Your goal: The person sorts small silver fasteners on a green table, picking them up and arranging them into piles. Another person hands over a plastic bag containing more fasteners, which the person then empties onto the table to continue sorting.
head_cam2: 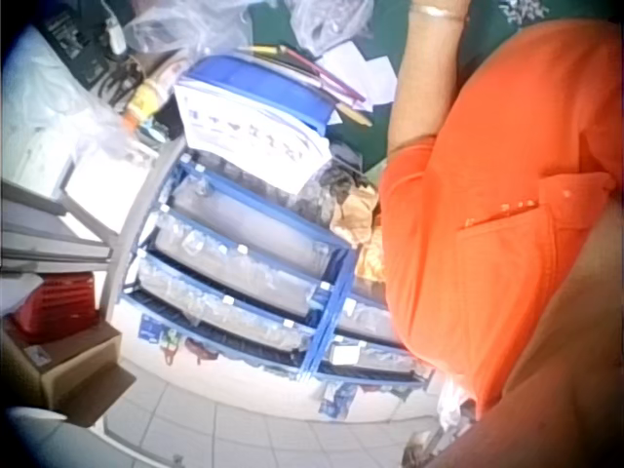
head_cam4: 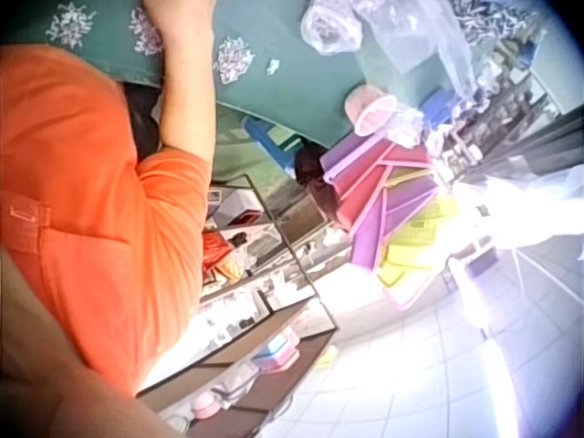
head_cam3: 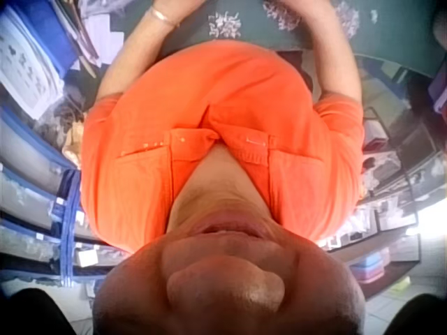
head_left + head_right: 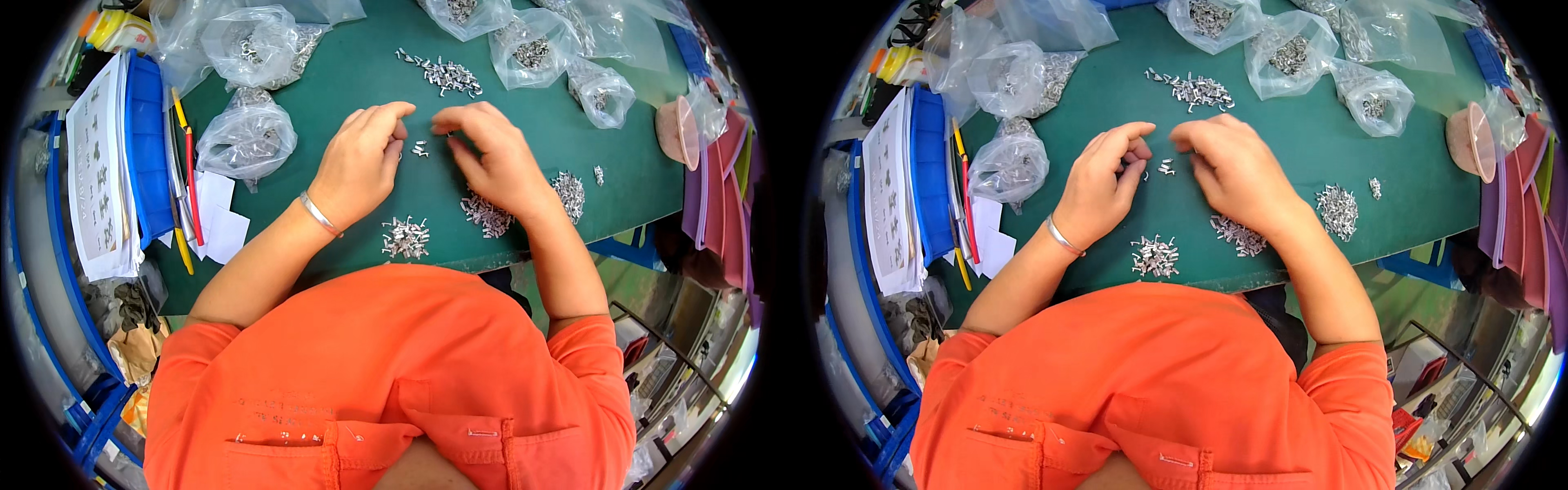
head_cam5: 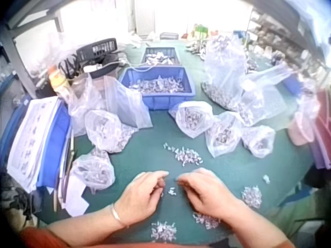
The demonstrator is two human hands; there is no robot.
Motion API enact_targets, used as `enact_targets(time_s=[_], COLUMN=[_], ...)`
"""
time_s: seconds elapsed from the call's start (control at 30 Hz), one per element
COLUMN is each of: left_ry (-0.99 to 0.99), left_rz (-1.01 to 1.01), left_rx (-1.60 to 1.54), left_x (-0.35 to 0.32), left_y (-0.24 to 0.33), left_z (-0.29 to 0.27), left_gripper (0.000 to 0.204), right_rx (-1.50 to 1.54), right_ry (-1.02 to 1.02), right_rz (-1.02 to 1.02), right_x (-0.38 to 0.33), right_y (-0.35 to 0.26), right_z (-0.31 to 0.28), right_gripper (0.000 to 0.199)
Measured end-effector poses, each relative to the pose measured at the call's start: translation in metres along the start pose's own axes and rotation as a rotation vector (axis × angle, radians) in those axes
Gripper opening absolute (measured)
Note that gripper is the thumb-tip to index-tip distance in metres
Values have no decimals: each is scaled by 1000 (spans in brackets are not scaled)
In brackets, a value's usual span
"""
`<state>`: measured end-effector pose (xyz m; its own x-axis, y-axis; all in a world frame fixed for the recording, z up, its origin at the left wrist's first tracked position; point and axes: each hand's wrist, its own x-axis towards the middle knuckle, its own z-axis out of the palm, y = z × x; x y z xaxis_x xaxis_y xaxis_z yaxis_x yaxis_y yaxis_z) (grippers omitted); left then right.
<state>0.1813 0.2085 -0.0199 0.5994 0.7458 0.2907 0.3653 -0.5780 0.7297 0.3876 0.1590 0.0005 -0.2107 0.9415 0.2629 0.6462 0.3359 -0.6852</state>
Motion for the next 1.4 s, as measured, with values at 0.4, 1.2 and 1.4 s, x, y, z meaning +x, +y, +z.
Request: enact_targets(time_s=[0.4, 1.2, 1.4], left_ry=[1, -40, 6], left_rz=[1, 157, 167], left_rx=[15, 136, 154], left_x=[2, 6, 11], left_y=[3, 1, -4], left_z=[-1, 12, 15], left_gripper=[39, 23, 14], right_rx=[-48, 54, -25], right_ry=[31, 67, 49], right_rz=[2, -47, -94], right_x=[-3, -30, -28], right_y=[7, -12, -12], right_z=[5, 10, 12], right_gripper=[20, 21, 16])
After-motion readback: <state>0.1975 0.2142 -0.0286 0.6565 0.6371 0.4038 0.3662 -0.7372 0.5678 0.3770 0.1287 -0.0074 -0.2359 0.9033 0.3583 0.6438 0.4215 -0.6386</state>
